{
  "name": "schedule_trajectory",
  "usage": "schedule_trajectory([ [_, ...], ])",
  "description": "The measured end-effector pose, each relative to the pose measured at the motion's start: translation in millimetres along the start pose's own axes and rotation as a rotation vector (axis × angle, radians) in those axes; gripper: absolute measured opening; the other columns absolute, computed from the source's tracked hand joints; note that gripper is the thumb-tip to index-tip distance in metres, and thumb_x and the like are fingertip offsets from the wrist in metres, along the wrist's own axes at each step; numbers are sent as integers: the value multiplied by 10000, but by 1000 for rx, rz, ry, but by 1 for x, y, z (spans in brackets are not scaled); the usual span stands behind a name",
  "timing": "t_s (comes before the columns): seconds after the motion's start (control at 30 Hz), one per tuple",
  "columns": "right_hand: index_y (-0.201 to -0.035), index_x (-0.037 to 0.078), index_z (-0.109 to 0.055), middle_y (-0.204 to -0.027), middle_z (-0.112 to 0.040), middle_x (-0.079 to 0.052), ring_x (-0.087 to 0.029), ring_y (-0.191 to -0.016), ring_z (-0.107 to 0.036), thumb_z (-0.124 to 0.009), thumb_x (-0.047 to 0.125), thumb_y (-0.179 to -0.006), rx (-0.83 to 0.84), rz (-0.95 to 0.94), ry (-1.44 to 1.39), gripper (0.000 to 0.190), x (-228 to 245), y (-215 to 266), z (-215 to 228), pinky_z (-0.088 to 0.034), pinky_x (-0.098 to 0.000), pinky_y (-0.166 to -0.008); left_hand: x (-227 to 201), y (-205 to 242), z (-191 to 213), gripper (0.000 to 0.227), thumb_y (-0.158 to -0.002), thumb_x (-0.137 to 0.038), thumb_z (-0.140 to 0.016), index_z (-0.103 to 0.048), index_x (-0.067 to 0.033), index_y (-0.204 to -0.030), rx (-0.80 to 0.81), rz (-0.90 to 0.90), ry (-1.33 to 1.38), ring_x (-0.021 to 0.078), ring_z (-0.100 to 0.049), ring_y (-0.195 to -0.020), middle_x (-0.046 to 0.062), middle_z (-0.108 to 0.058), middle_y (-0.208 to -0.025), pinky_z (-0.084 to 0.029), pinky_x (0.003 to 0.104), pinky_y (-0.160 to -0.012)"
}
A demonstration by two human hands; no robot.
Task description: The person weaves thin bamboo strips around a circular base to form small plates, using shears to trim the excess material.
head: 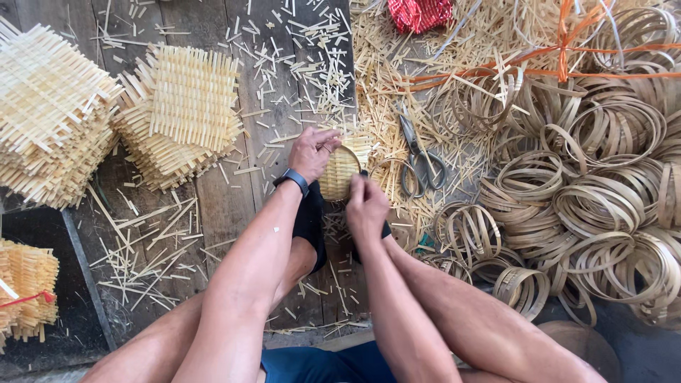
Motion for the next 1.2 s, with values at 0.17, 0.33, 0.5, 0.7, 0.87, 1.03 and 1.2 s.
schedule_trajectory([
  [0.17, -845, 19, -787, -674, -717, -17, -120, -637, -641, -859, 355, -805, 76, -57, 144, 346, 25, -81, -2, -534, -330, -665, -3, -11, -6, 229, -997, -380, -689, -814, -188, -1010, -39, -223, -108, 243, -676, -929, 74, -729, -1020, -529, 366, -794],
  [0.33, -721, 25, -762, -620, -664, -46, -115, -548, -535, -921, 357, -752, 148, -276, 101, 369, -12, -97, -14, -439, -301, -544, 46, -17, -24, 308, -937, -393, -741, -804, -117, -1058, 161, 263, 120, 146, -663, -716, 77, -784, -824, -522, 308, -672],
  [0.5, -661, -3, -678, -583, -579, -14, -112, -499, -442, -926, 334, -774, 242, -430, -31, 434, -41, -100, -25, -337, -307, -455, 59, -21, -32, 308, -885, -363, -769, -823, -86, -1009, 169, 294, 309, 114, -675, -738, 60, -807, -877, -538, 290, -679],
  [0.7, -898, 61, -774, -702, -709, -58, -122, -591, -605, -732, 482, -922, 421, -233, 353, 424, 26, -105, 32, -532, -313, -579, 21, -13, -17, 473, -791, -269, -870, -728, -89, -1204, 268, -21, 193, 135, -690, -935, 83, -770, -1074, -543, 301, -849],
  [0.87, -1042, 63, -759, -947, -746, -150, -243, -867, -696, -669, 461, -1013, 521, 306, 1337, 410, 126, -115, 156, -579, -429, -807, -59, 29, 21, 482, -753, -143, -865, -690, -132, -1203, -5, -320, -179, 225, -671, -1025, 76, -707, -1107, -533, 357, -939],
  [1.03, -1099, 126, -723, -992, -752, -103, -227, -886, -722, -661, 437, -966, 604, 85, 1215, 344, 50, -108, 178, -601, -414, -860, -62, 99, -22, 446, -925, 62, -660, -670, -204, -1283, 66, -528, -764, 221, -613, -1103, 59, -675, -1247, -481, 387, -964],
  [1.2, -1150, 71, -732, -1096, -721, -195, -345, -1019, -693, -764, 425, -897, 349, 47, 839, 437, -99, -118, 117, -550, -455, -909, -65, 145, -23, 575, -746, 26, -683, -674, -175, -1285, 210, -537, -524, 281, -602, -1214, 96, -598, -1351, -497, 468, -1019],
])
Point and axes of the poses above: each hand's wrist, its own y-axis away from the middle knuckle, its own z-axis out of the back of the hand, x = y × z, the point moved 10 cm from there along -y, towards the middle knuckle
